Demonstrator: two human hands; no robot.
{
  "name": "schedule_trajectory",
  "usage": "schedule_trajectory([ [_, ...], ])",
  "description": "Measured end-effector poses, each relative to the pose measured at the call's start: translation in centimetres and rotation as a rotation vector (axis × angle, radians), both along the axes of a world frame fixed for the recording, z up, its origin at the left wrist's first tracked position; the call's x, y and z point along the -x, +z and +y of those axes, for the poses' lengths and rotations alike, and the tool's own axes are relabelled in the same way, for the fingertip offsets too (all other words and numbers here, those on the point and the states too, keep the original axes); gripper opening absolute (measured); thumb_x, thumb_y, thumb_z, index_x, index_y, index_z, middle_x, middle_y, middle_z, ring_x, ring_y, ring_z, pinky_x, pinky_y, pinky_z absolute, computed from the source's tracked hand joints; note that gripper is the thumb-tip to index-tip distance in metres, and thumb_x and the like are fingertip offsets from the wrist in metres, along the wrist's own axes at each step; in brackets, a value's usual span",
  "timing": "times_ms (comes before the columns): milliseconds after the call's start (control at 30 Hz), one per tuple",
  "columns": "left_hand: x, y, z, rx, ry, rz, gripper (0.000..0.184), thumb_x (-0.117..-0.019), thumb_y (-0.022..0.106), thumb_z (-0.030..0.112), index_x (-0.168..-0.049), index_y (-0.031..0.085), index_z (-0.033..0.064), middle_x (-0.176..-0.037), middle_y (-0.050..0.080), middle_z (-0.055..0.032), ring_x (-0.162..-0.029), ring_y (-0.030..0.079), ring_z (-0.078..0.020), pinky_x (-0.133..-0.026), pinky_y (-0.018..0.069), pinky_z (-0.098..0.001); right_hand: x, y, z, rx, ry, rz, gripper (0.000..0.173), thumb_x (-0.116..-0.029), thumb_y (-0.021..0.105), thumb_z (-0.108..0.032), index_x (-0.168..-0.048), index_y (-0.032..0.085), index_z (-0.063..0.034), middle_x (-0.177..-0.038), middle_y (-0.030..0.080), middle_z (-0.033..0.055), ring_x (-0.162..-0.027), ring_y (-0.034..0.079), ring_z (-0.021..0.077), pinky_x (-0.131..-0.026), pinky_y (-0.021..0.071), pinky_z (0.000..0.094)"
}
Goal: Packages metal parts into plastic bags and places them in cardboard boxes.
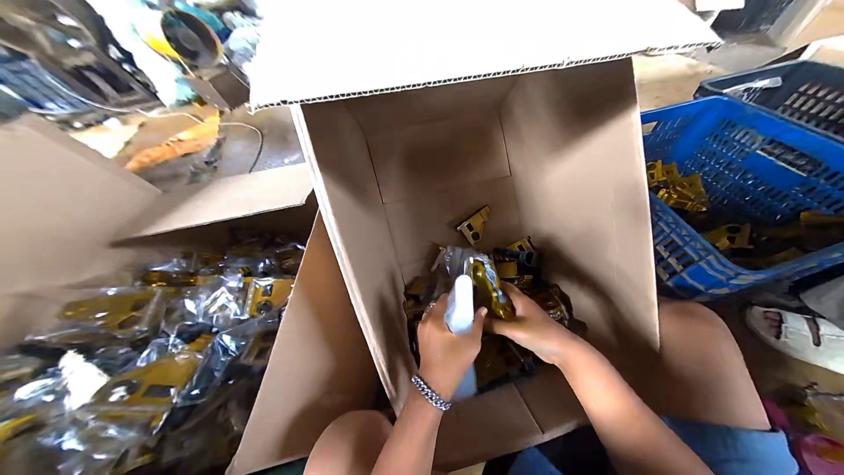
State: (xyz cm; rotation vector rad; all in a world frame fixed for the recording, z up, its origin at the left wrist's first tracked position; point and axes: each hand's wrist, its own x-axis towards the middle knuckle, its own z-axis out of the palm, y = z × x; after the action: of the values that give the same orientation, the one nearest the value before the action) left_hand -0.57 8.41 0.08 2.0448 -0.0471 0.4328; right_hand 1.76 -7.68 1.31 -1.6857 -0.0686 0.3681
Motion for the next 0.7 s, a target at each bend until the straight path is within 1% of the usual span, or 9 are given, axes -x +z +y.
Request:
schedule_trajectory([
  [100,-0.9,0.2,0.5,0.14,0.031,-0.139,0.045,-0.0799,0.082,0.018,-0.109,0.068,-0.0127,-0.104,0.072,-0.0171,-0.097,0.069,-0.0091,-0.09,0.056,-0.0241,1.0,0.5,-0.8,-0.073,-0.048,-0.048,0.047,-0.0959,0.067,-0.014,-0.137,0.053,0.0024,-0.126,0.062,0.0145,-0.11,0.064,0.0113,-0.095,0.0537,0.027],
  [167,-1.6,0.2,0.5,0.172,0.019,-0.22,0.038,-0.0774,0.083,0.013,-0.102,0.069,-0.0132,-0.112,0.066,-0.0213,-0.104,0.064,-0.0096,-0.094,0.0521,-0.02,1.5,0.3,-0.7,-0.111,-0.076,-0.059,0.045,-0.0968,0.066,-0.012,-0.137,0.051,0.003,-0.125,0.062,0.014,-0.109,0.064,0.0096,-0.093,0.0543,0.0246],
  [233,-1.6,0.3,0.6,0.109,0.063,-0.229,0.036,-0.0774,0.083,0.012,-0.101,0.07,-0.0124,-0.114,0.065,-0.0233,-0.105,0.064,-0.0112,-0.094,0.0511,-0.0194,2.0,-0.3,-0.6,-0.149,-0.091,-0.084,0.049,-0.0972,0.066,-0.012,-0.14,0.048,0.004,-0.133,0.06,0.015,-0.116,0.062,0.0096,-0.098,0.0526,0.0233],
  [267,-1.5,0.5,0.8,0.051,0.093,-0.213,0.036,-0.0787,0.082,0.013,-0.103,0.071,-0.0112,-0.113,0.066,-0.0236,-0.105,0.065,-0.0135,-0.094,0.0515,-0.0218,2.2,-0.5,-0.6,-0.158,-0.096,-0.11,0.051,-0.0976,0.065,-0.012,-0.142,0.047,0.0049,-0.137,0.058,0.0163,-0.119,0.061,0.0101,-0.099,0.0521,0.0229],
  [367,-0.7,1.7,1.6,-0.126,0.116,-0.012,0.04,-0.0863,0.077,0.016,-0.113,0.069,-0.0117,-0.107,0.072,-0.0255,-0.102,0.071,-0.0285,-0.095,0.0551,-0.0422,2.4,-0.6,-0.5,-0.152,-0.109,-0.265,0.045,-0.0976,0.065,-0.009,-0.137,0.05,0.0082,-0.131,0.061,0.0156,-0.112,0.064,0.006,-0.094,0.0546,0.0199],
  [400,-0.5,1.9,1.6,-0.159,0.106,0.051,0.041,-0.0881,0.076,0.017,-0.116,0.068,-0.0116,-0.105,0.073,-0.0247,-0.1,0.072,-0.0296,-0.094,0.0555,-0.045,2.3,-0.9,-0.7,-0.152,-0.098,-0.351,0.044,-0.0966,0.066,-0.007,-0.134,0.053,0.0099,-0.135,0.06,0.0175,-0.116,0.064,0.0078,-0.095,0.0555,0.0201],
  [467,-0.3,2.0,1.6,-0.195,0.098,0.08,0.042,-0.0879,0.076,0.015,-0.117,0.067,-0.0132,-0.103,0.073,-0.0255,-0.098,0.073,-0.0313,-0.093,0.0557,-0.0473,1.9,-1.6,-1.1,-0.11,-0.069,-0.542,0.039,-0.0939,0.069,-0.005,-0.129,0.059,0.0108,-0.138,0.058,0.0217,-0.12,0.063,0.0129,-0.094,0.0563,0.0216],
  [567,-0.3,2.3,1.8,-0.218,0.106,0.068,0.04,-0.085,0.075,0.012,-0.114,0.067,-0.0138,-0.103,0.073,-0.0255,-0.097,0.073,-0.0322,-0.091,0.0559,-0.0484,1.5,-1.9,-1.4,-0.006,-0.062,-0.773,0.036,-0.0926,0.07,-0.006,-0.124,0.063,0.0106,-0.13,0.063,0.022,-0.118,0.065,0.0145,-0.097,0.0552,0.0222],
  [700,-0.3,2.5,2.0,-0.147,0.108,0.158,0.043,-0.0881,0.073,0.012,-0.121,0.064,-0.013,-0.108,0.071,-0.0253,-0.103,0.071,-0.0303,-0.095,0.0536,-0.0466,1.7,-1.2,-1.8,0.045,-0.033,-0.867,0.037,-0.0945,0.068,-0.009,-0.125,0.063,0.0107,-0.129,0.064,0.0223,-0.121,0.063,0.015,-0.101,0.0521,0.022],
])
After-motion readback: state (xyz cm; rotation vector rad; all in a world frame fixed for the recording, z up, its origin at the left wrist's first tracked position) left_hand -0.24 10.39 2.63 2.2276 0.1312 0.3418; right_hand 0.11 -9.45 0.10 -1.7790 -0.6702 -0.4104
